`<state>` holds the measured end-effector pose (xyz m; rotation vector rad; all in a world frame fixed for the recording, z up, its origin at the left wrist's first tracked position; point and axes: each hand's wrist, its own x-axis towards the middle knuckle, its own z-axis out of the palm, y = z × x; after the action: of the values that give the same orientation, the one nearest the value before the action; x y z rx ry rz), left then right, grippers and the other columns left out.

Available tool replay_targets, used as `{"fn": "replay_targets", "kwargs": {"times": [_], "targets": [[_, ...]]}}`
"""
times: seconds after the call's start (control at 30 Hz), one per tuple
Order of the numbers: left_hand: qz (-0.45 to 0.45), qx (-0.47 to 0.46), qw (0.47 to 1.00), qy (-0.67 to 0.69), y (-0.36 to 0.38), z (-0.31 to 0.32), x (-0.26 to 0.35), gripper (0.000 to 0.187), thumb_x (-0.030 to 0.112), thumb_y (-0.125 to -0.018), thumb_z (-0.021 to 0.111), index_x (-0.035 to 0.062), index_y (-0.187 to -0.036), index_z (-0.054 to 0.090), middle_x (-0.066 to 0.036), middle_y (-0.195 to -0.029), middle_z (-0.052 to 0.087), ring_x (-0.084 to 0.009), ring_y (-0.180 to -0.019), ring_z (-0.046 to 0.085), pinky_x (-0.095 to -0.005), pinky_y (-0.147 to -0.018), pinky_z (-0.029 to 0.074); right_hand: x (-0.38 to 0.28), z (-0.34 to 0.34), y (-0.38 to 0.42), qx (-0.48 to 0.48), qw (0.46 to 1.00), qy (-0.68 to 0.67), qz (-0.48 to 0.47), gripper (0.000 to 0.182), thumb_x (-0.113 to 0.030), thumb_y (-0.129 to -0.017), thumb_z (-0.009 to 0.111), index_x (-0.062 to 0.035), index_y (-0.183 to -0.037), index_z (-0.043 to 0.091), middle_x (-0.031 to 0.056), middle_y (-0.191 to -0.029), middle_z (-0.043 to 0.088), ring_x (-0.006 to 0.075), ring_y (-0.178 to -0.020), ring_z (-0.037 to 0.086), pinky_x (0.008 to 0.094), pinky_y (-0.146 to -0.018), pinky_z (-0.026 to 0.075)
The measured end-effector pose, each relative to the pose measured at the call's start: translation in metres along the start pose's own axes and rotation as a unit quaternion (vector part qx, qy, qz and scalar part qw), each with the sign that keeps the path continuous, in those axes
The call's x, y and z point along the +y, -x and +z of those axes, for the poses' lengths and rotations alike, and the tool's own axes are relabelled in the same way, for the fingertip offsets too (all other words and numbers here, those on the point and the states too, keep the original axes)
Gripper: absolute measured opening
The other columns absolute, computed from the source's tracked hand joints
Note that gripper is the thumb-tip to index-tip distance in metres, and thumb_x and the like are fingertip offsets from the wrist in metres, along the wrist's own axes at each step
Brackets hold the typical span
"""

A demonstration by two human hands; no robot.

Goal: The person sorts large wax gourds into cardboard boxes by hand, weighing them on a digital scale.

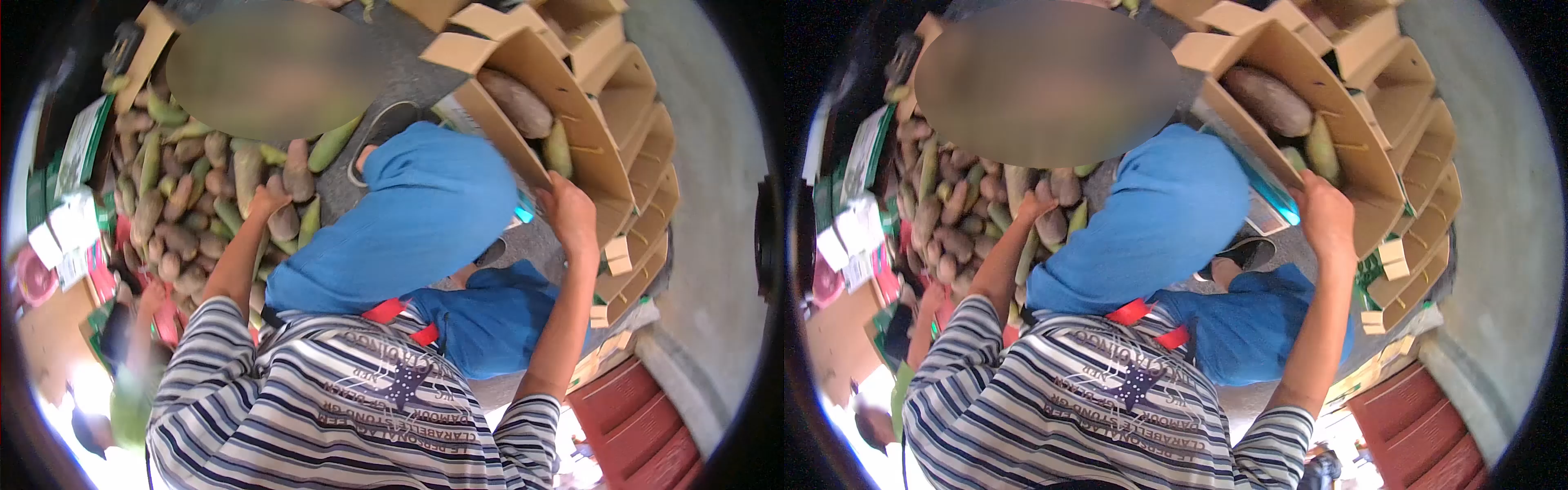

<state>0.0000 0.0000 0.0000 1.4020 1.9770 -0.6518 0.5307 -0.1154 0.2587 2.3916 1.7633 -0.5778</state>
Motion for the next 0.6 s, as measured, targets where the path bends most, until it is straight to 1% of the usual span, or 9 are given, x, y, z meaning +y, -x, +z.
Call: {"fn": "replay_targets", "kwargs": {"times": [0.03,0.07,0.1,0.2,0.33,0.43,0.5,0.57,0.6], "targets": [[0.017,-0.018,0.999,0.02,-0.017,0.003,-0.012,0.094,0.046,-0.058,0.073,-0.007,-0.128,0.038,-0.025,-0.126,0.05,-0.0336,-0.118,0.049,-0.0385,-0.096,0.041,-0.007,0.006,0.001,0.045,0.998,0.031,-0.022,0.025,-0.021,-0.081,0.06,-0.0068,-0.101,0.057,0.0165,-0.091,0.063,0.033,-0.086,0.062,0.0434,-0.072,0.049],[0.009,-0.06,0.997,0.047,-0.042,0.011,-0.029,0.091,0.044,-0.057,0.074,-0.0071,-0.124,0.041,-0.025,-0.123,0.051,-0.034,-0.114,0.052,-0.0392,-0.095,0.042,-0.02,0.005,-0.001,0.038,0.998,0.036,-0.019,0.02,-0.021,-0.081,0.06,-0.0059,-0.095,0.056,0.0152,-0.086,0.063,0.0339,-0.084,0.061,0.0445,-0.07,0.048],[-0.006,-0.072,0.995,0.07,-0.04,0.0,-0.016,0.087,0.042,-0.056,0.075,-0.0072,-0.12,0.043,-0.025,-0.12,0.053,-0.0345,-0.11,0.054,-0.0399,-0.094,0.042,0.004,-0.004,-0.001,0.016,1.0,0.014,-0.004,0.028,-0.021,-0.082,0.06,-0.0053,-0.104,0.056,0.0178,-0.092,0.062,0.0352,-0.088,0.059,0.0441,-0.073,0.047],[0.051,0.058,0.997,-0.022,0.05,-0.015,0.036,0.076,0.037,-0.055,0.077,-0.0046,-0.111,0.047,-0.023,-0.11,0.056,-0.0353,-0.104,0.055,-0.0415,-0.091,0.043,0.012,-0.004,0.007,0.021,1.0,0.013,-0.01,0.021,-0.02,-0.082,0.06,-0.0038,-0.093,0.053,0.0172,-0.087,0.062,0.0356,-0.086,0.059,0.0456,-0.072,0.046],[0.242,0.219,0.94,-0.098,0.085,-0.037,0.059,0.064,0.031,-0.057,0.076,0.0,-0.105,0.048,-0.02,-0.099,0.055,-0.0351,-0.1,0.05,-0.0444,-0.085,0.043,0.011,-0.002,0.004,0.029,1.0,0.005,-0.005,0.02,-0.02,-0.082,0.06,-0.0034,-0.09,0.052,0.0177,-0.086,0.062,0.0364,-0.085,0.059,0.0463,-0.072,0.046],[0.36,0.296,0.884,0.027,0.105,-0.084,0.098,0.066,0.032,-0.057,0.076,0.0003,-0.107,0.048,-0.021,-0.1,0.055,-0.0362,-0.098,0.051,-0.0446,-0.085,0.043,0.011,-0.004,0.007,0.036,0.999,0.003,-0.006,0.02,-0.019,-0.081,0.061,-0.0028,-0.088,0.053,0.018,-0.084,0.062,0.0361,-0.083,0.06,0.0459,-0.07,0.047],[0.422,0.306,0.838,0.159,0.13,-0.124,0.143,0.061,0.025,-0.063,0.076,0.0004,-0.11,0.047,-0.017,-0.103,0.056,-0.0307,-0.098,0.054,-0.0398,-0.085,0.044,0.012,0.001,0.006,0.041,0.999,0.004,-0.005,0.02,-0.019,-0.081,0.061,-0.0026,-0.088,0.053,0.0178,-0.082,0.062,0.0355,-0.082,0.061,0.0453,-0.069,0.048],[0.471,0.225,0.784,0.336,0.178,-0.16,0.194,0.054,0.016,-0.069,0.075,0.0009,-0.113,0.047,-0.013,-0.106,0.056,-0.0233,-0.098,0.056,-0.0342,-0.086,0.045,0.012,0.005,0.006,0.057,0.998,0.009,0.0,0.019,-0.019,-0.08,0.061,-0.0027,-0.087,0.055,0.0173,-0.081,0.063,0.035,-0.081,0.061,0.0444,-0.068,0.048],[0.507,0.243,0.747,0.355,0.2,-0.172,0.215,0.052,0.013,-0.071,0.074,0.0009,-0.113,0.047,-0.011,-0.106,0.055,-0.0204,-0.098,0.056,-0.0326,-0.086,0.045,0.013,0.006,0.006,0.061,0.998,0.008,0.001,0.019,-0.019,-0.08,0.061,-0.0027,-0.087,0.055,0.0172,-0.081,0.063,0.035,-0.081,0.061,0.0443,-0.068,0.048]]}}
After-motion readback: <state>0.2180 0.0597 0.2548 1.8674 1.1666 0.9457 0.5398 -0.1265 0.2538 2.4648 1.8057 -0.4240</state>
